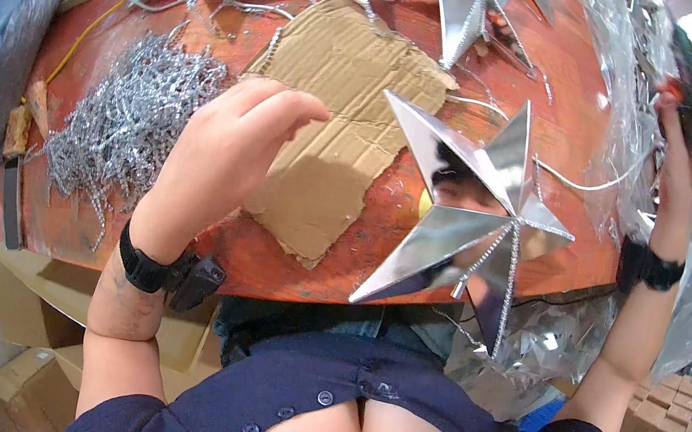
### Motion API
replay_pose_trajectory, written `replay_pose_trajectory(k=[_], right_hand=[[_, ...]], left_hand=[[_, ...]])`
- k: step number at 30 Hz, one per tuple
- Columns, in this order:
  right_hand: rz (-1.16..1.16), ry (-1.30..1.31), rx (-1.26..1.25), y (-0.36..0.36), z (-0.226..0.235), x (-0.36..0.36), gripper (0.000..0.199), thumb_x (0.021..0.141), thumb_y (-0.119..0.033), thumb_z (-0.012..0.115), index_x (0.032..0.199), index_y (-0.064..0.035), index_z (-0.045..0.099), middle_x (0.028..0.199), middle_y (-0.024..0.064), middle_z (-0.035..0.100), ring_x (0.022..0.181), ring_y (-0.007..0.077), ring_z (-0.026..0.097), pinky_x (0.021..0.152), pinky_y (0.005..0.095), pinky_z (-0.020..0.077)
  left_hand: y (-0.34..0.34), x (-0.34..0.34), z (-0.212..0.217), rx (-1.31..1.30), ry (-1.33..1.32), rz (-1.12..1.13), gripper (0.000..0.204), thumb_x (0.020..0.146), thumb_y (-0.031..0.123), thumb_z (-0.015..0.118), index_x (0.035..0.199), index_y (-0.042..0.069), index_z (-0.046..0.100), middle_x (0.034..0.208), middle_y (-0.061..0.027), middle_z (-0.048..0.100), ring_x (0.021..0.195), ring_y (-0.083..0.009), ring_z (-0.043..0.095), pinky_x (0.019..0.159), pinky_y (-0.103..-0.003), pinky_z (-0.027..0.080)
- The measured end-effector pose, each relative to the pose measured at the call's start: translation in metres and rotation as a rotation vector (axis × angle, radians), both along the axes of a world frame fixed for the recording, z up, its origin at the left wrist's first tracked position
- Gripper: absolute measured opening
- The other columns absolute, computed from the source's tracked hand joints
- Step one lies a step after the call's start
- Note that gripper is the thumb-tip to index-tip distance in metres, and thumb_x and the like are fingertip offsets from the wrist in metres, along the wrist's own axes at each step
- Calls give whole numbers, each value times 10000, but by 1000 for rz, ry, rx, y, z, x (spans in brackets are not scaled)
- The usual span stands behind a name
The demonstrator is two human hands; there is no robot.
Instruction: Assembling and decorating metallic Christmas stars using a glue gun and decorative bead strings.
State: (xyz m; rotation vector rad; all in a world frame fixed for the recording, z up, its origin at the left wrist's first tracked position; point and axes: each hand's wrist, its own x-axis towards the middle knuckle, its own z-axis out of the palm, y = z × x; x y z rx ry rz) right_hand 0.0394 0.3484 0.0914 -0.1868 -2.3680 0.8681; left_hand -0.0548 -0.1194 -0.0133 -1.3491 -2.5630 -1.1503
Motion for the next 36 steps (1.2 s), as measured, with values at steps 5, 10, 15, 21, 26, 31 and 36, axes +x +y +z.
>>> replay_pose_trajectory(k=[5, 10, 15, 21, 26, 31, 36], right_hand=[[-109, 143, -394, 28, 20, 116, 343, 929, -326, 620, 1133, -51, 599, 996, 44, 638, 765, 74, 544, 654, 223, 430], [-144, 71, -593, -22, 20, 182, 320, 940, -336, 598, 1074, -46, 585, 1076, 84, 603, 742, 84, 528, 633, 224, 424], [-84, -79, -503, -113, 5, 192, 432, 842, -397, 701, 1030, -31, 572, 1084, 139, 594, 695, 113, 544, 613, 226, 435], [34, -284, -728, -161, -23, 179, 574, 787, -497, 724, 1051, -8, 579, 1024, 161, 625, 665, 135, 571, 559, 232, 445], [84, -129, -899, -146, -24, 175, 786, 773, -730, 545, 1040, 9, 536, 981, 201, 561, 638, 154, 567, 517, 224, 459], [204, -11, -1086, -141, -26, 173, 872, 706, -794, 542, 1037, 12, 515, 1001, 190, 550, 636, 134, 561, 549, 221, 473], [-54, -80, -594, -148, -25, 175, 454, 856, -312, 707, 1123, 19, 548, 1039, 194, 603, 658, 164, 582, 602, 243, 464]], left_hand=[[22, 27, 4, 93, 130, -336, 299, 753, 64, 671, 1045, 130, 669, 947, -56, 567, 819, -235, 596, 701, -322, 505], [45, 57, 14, 101, 512, -599, 272, 720, 133, 664, 990, 159, 653, 923, 28, 583, 794, -120, 588, 640, -250, 462], [81, 96, 8, 136, 634, -554, 257, 737, 95, 644, 991, 60, 622, 1009, -24, 588, 862, -127, 580, 685, -242, 452], [99, 118, 6, 186, 604, -613, 253, 756, 96, 621, 1004, 50, 650, 1049, -51, 596, 893, -164, 592, 707, -255, 463], [72, 89, 21, 256, 564, -481, 217, 819, 347, 689, 914, 154, 719, 904, 11, 635, 758, -163, 581, 622, -290, 449], [53, 65, 15, 97, 46, -236, 389, 910, 373, 610, 1094, 31, 612, 970, -104, 582, 813, -216, 583, 664, -322, 454], [55, 67, 9, -20, -592, -254, 407, 889, 228, 648, 1180, 20, 453, 1024, -109, 541, 847, -153, 556, 698, -291, 460]])
